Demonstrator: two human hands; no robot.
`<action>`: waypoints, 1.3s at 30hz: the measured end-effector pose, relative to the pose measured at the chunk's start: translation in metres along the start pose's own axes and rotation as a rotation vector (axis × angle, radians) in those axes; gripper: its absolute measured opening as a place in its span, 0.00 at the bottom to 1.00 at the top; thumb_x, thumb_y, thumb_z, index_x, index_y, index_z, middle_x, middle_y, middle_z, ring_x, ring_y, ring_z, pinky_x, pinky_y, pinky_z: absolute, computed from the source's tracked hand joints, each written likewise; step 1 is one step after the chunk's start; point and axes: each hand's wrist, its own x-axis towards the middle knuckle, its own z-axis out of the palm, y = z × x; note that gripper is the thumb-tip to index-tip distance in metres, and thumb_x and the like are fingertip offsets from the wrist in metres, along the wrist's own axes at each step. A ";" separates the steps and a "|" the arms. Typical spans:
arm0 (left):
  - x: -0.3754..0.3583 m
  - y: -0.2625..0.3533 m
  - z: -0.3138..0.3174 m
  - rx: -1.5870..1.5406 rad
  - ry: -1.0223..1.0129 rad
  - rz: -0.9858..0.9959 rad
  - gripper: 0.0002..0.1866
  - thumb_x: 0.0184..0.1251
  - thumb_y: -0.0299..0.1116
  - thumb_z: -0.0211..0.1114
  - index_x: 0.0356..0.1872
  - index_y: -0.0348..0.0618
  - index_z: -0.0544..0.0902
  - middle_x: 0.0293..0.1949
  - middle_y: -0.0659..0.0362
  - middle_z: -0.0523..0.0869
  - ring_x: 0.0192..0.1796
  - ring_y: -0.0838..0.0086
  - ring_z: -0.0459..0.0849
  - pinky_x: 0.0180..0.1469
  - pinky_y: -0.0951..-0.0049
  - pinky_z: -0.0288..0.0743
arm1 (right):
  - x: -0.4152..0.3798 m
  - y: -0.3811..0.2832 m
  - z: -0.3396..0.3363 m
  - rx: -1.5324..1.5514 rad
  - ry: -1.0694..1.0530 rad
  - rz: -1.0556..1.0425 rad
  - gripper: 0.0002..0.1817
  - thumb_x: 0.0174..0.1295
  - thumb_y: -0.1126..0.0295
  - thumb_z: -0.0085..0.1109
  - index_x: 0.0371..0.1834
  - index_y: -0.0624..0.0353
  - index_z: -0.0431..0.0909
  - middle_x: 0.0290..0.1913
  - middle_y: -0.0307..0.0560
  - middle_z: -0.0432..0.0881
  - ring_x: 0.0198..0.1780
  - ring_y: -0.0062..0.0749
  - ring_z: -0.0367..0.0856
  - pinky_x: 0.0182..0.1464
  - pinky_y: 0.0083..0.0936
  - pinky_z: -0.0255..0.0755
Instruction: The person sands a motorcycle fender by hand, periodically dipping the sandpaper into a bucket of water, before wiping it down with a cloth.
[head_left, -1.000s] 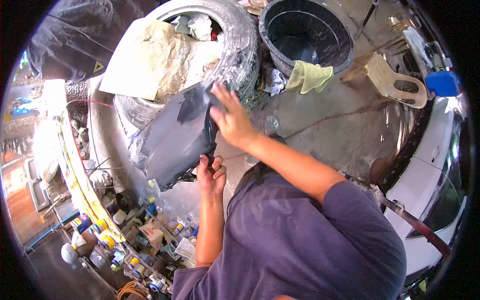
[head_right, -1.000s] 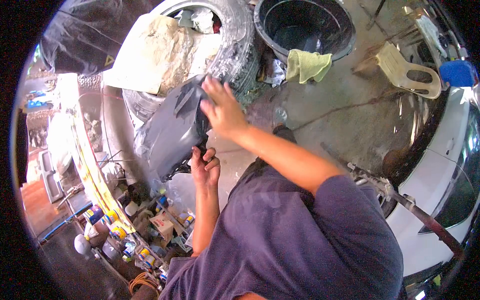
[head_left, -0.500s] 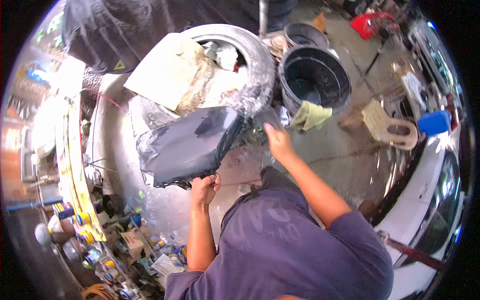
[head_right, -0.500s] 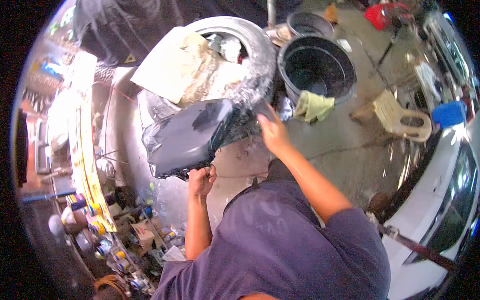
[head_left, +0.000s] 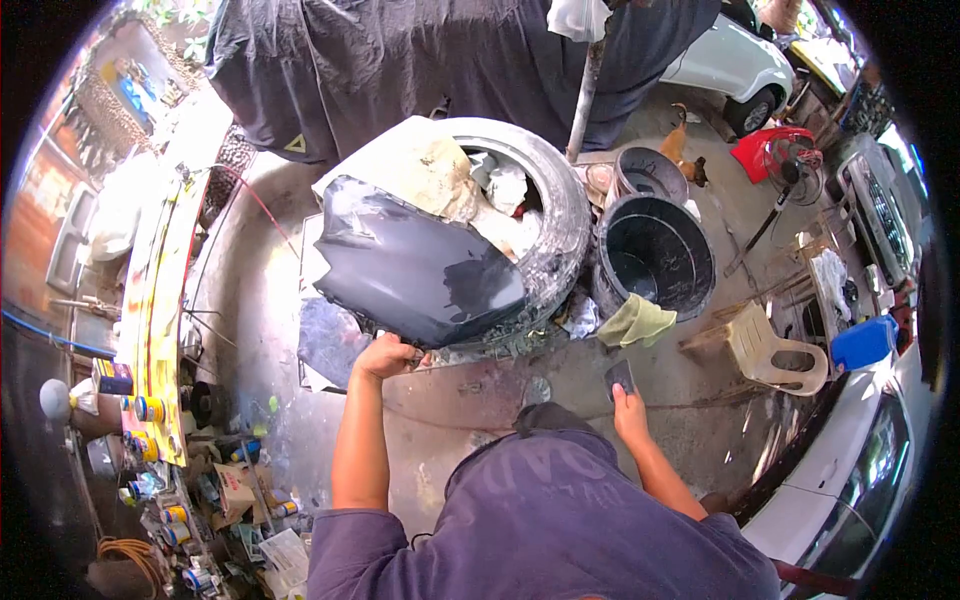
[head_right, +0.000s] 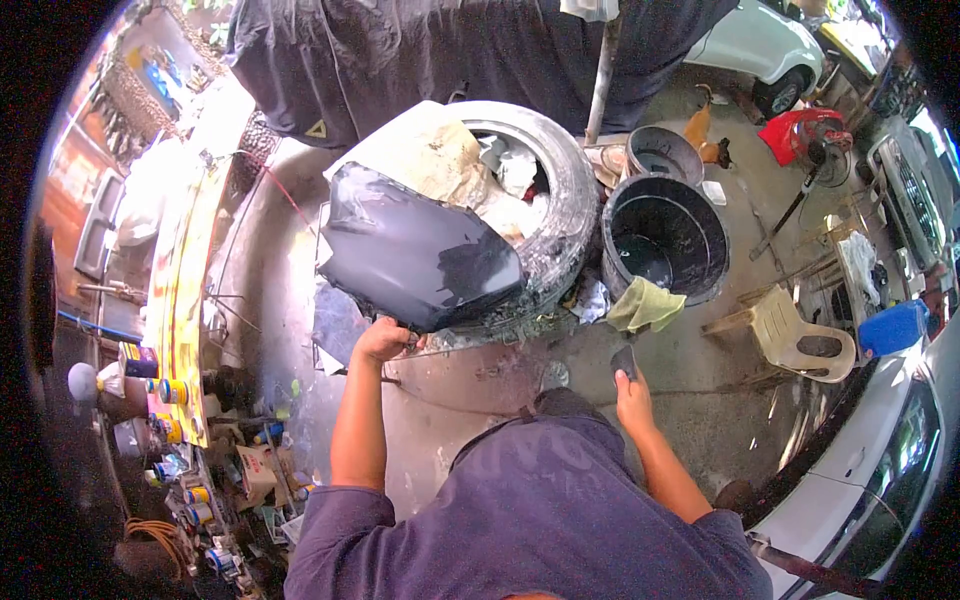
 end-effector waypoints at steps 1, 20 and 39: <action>0.008 -0.002 -0.014 0.006 -0.020 -0.013 0.14 0.53 0.22 0.63 0.43 0.31 0.84 0.36 0.53 0.90 0.31 0.73 0.84 0.27 0.75 0.72 | -0.005 -0.015 -0.002 0.012 0.016 -0.024 0.30 0.77 0.52 0.44 0.52 0.75 0.77 0.53 0.71 0.79 0.52 0.65 0.79 0.57 0.42 0.70; 0.021 -0.092 0.008 -0.576 0.675 0.052 0.27 0.62 0.21 0.58 0.62 0.49 0.61 0.51 0.52 0.77 0.49 0.54 0.83 0.56 0.39 0.80 | 0.047 -0.066 -0.031 0.196 0.241 -0.078 0.23 0.71 0.54 0.59 0.37 0.69 0.77 0.29 0.55 0.83 0.30 0.36 0.78 0.36 0.39 0.71; -0.031 -0.228 0.084 -0.147 0.737 -0.193 0.24 0.68 0.34 0.54 0.65 0.46 0.70 0.45 0.60 0.78 0.46 0.73 0.77 0.47 0.65 0.73 | 0.141 -0.071 -0.158 -0.109 -0.090 -0.061 0.20 0.70 0.58 0.58 0.62 0.51 0.79 0.54 0.47 0.86 0.56 0.34 0.82 0.64 0.35 0.69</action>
